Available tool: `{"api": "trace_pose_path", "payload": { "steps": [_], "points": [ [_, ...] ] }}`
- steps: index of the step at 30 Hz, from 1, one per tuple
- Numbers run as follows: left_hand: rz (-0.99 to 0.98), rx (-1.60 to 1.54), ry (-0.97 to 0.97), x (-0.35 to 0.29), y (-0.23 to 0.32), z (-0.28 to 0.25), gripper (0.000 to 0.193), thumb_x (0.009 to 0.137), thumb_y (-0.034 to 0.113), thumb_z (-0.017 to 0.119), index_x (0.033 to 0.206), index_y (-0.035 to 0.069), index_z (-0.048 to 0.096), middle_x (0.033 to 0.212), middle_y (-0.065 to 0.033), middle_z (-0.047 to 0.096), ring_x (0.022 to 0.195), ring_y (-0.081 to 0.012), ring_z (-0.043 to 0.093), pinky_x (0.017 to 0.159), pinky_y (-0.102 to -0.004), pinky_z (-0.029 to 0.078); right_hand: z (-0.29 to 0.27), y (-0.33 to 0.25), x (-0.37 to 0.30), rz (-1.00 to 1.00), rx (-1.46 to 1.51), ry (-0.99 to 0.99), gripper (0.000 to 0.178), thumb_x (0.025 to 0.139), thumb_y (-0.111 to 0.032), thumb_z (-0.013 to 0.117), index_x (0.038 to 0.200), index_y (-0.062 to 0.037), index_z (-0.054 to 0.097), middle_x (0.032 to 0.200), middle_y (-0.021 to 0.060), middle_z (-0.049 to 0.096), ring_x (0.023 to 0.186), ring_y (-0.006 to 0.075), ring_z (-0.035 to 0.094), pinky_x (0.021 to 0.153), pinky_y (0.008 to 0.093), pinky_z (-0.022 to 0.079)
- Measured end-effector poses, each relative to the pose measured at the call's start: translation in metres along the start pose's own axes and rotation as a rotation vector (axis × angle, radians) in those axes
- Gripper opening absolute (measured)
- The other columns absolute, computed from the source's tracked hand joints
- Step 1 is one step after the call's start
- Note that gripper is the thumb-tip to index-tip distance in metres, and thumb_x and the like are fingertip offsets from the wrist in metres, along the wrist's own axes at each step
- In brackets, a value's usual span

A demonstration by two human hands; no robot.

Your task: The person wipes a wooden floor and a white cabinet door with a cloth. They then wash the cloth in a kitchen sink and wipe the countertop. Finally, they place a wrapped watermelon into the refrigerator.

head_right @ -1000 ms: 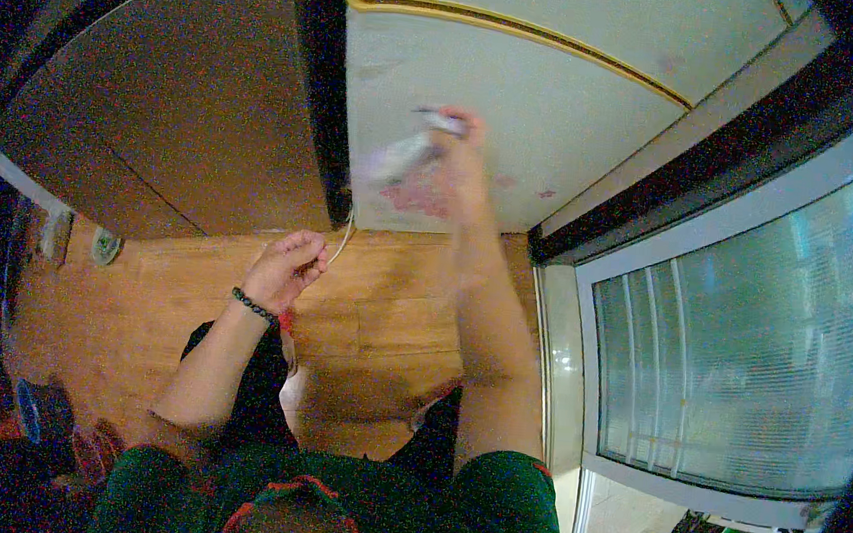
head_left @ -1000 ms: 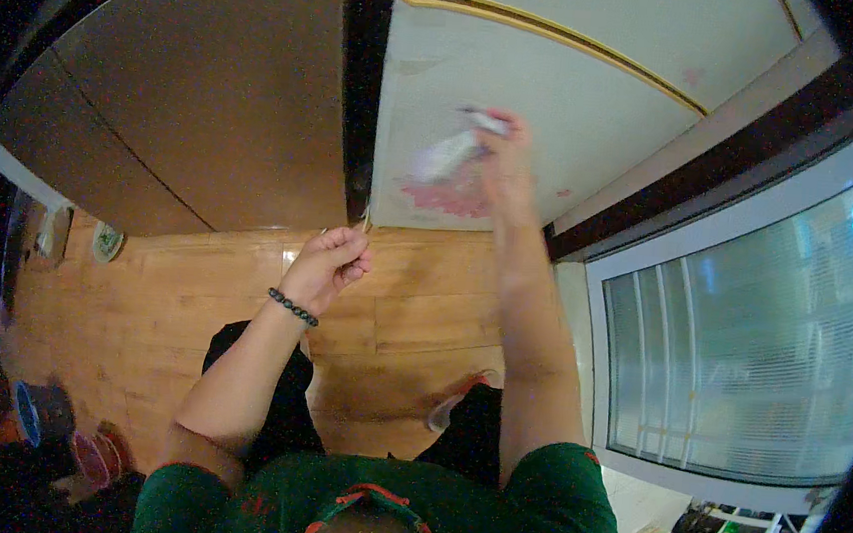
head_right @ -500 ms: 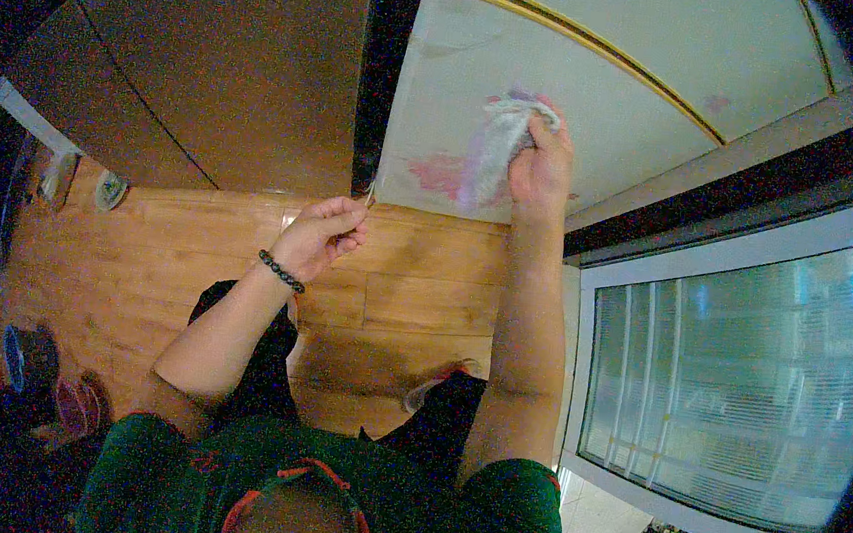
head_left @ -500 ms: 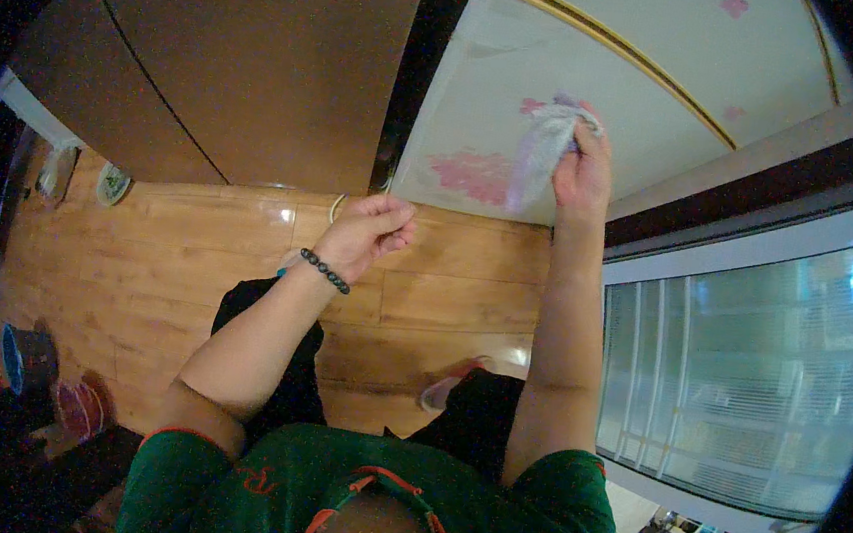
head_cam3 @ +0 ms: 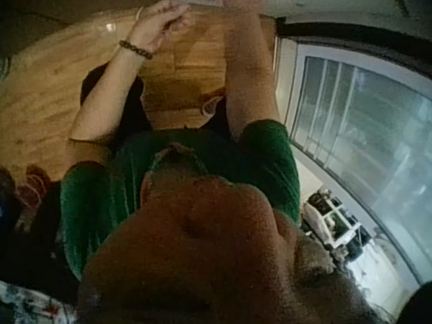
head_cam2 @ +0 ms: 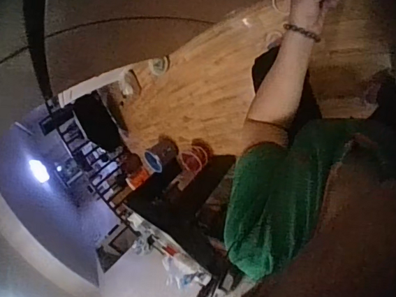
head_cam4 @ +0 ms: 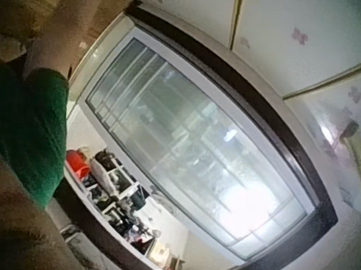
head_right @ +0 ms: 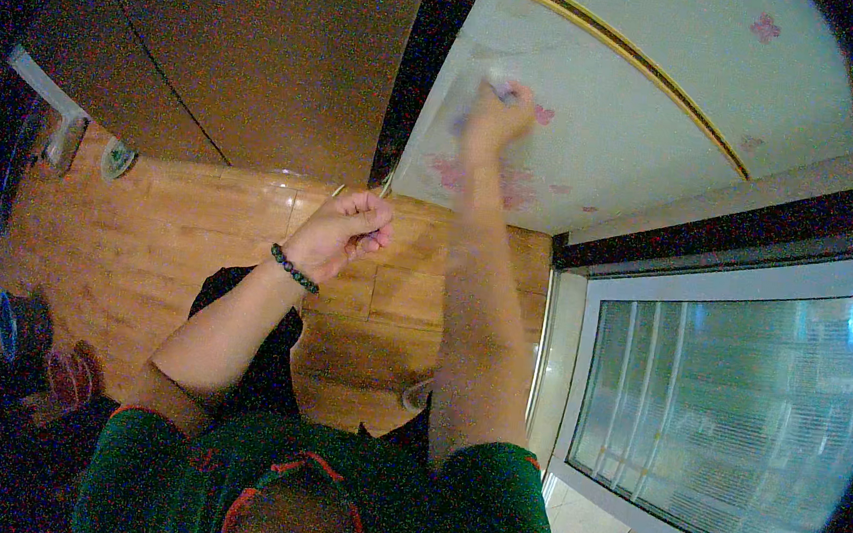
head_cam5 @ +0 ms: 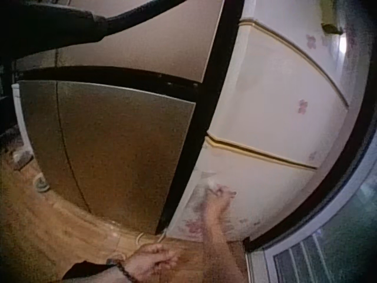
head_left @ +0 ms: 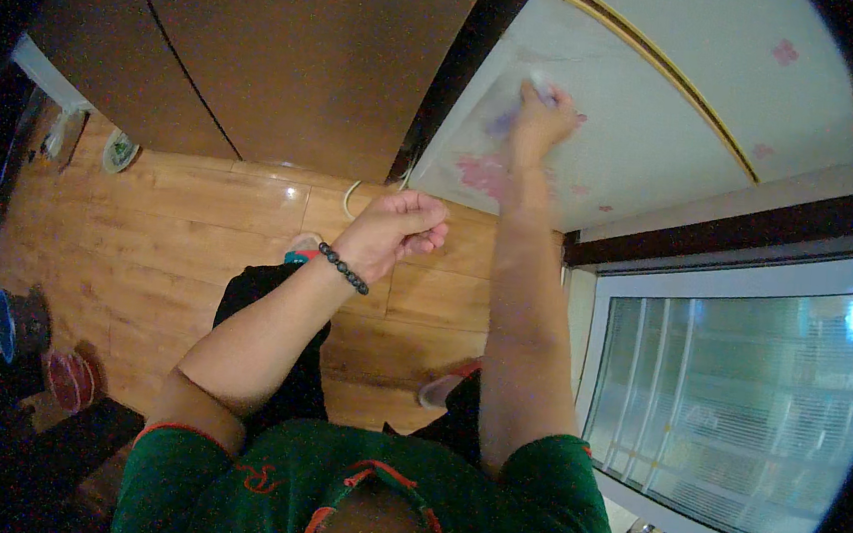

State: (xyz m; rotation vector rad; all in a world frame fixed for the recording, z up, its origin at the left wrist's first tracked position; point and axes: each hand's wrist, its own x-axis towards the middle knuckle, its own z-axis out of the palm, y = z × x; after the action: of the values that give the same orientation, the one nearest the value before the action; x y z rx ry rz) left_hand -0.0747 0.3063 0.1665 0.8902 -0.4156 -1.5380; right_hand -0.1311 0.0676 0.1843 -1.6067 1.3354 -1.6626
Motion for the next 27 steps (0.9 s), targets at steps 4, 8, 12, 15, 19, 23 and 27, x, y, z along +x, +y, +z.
{"api": "trace_pose_path", "payload": {
  "steps": [4, 8, 12, 15, 19, 23, 27],
  "points": [
    [0.069, -0.054, 0.060, 0.003, 0.001, -0.011, 0.011, 0.085, 0.013, 0.057, 0.089, 0.003, 0.056, 0.079, -0.0036, 0.060, 0.069, -0.0096, 0.058, 0.062, -0.0189, 0.048, 0.021, -0.018, -0.029, -0.121, -0.033, -0.299, 0.023, 0.067, -0.007, 0.070, 0.084, 0.0008, 0.058, 0.077, 0.0098, 0.060, 0.068, 0.0191, 0.055, 0.062, 0.0286, 0.044],
    [0.130, -0.086, 0.137, 0.003, 0.011, -0.017, 0.011, 0.086, 0.013, 0.056, 0.091, 0.003, 0.056, 0.078, -0.0024, 0.059, 0.070, -0.0085, 0.058, 0.065, -0.0175, 0.049, 0.008, -0.023, -0.061, 0.114, 0.280, -0.827, 0.017, 0.071, 0.001, 0.064, 0.087, -0.0010, 0.057, 0.083, 0.0090, 0.059, 0.074, 0.0190, 0.057, 0.067, 0.0285, 0.044],
    [0.184, -0.112, 0.121, 0.003, 0.009, -0.016, 0.014, 0.086, 0.014, 0.056, 0.094, 0.002, 0.055, 0.080, -0.0025, 0.059, 0.072, -0.0086, 0.058, 0.064, -0.0176, 0.048, -0.026, -0.007, -0.086, 0.516, 0.864, -0.842, 0.023, 0.072, 0.007, 0.058, 0.091, -0.0038, 0.053, 0.091, 0.0099, 0.058, 0.084, 0.0220, 0.058, 0.071, 0.0310, 0.046],
    [0.161, -0.119, 0.099, 0.009, 0.006, -0.020, 0.015, 0.085, 0.013, 0.057, 0.094, 0.002, 0.055, 0.082, -0.0034, 0.059, 0.072, -0.0093, 0.057, 0.064, -0.0182, 0.048, -0.066, -0.008, -0.095, 0.716, 1.083, -0.833, 0.027, 0.074, 0.007, 0.055, 0.098, -0.0048, 0.050, 0.095, 0.0118, 0.057, 0.086, 0.0233, 0.058, 0.076, 0.0334, 0.047],
    [0.194, -0.134, 0.104, 0.013, 0.002, -0.020, 0.014, 0.085, 0.013, 0.057, 0.094, 0.002, 0.056, 0.083, -0.0046, 0.058, 0.073, -0.0112, 0.056, 0.068, -0.0198, 0.049, -0.104, -0.019, -0.098, 0.692, 1.133, -0.790, 0.027, 0.076, 0.005, 0.054, 0.101, -0.0050, 0.048, 0.095, 0.0126, 0.058, 0.086, 0.0233, 0.058, 0.079, 0.0351, 0.047],
    [0.208, -0.124, 0.108, 0.017, -0.002, -0.012, 0.013, 0.085, 0.011, 0.057, 0.095, 0.002, 0.056, 0.083, -0.0042, 0.059, 0.073, -0.0111, 0.058, 0.066, -0.0208, 0.050, -0.141, -0.027, -0.103, 0.682, 1.130, -0.780, 0.028, 0.076, 0.001, 0.057, 0.101, -0.0044, 0.047, 0.096, 0.0119, 0.057, 0.086, 0.0221, 0.058, 0.079, 0.0354, 0.047],
    [0.174, -0.049, 0.124, 0.018, -0.006, 0.000, 0.012, 0.085, 0.012, 0.056, 0.093, 0.003, 0.057, 0.084, -0.0036, 0.060, 0.074, -0.0106, 0.059, 0.064, -0.0193, 0.050, -0.172, -0.024, -0.118, 0.741, 1.128, -0.769, 0.031, 0.075, 0.000, 0.059, 0.103, -0.0032, 0.046, 0.097, 0.0103, 0.055, 0.084, 0.0203, 0.058, 0.078, 0.0338, 0.048]
  ]
}}
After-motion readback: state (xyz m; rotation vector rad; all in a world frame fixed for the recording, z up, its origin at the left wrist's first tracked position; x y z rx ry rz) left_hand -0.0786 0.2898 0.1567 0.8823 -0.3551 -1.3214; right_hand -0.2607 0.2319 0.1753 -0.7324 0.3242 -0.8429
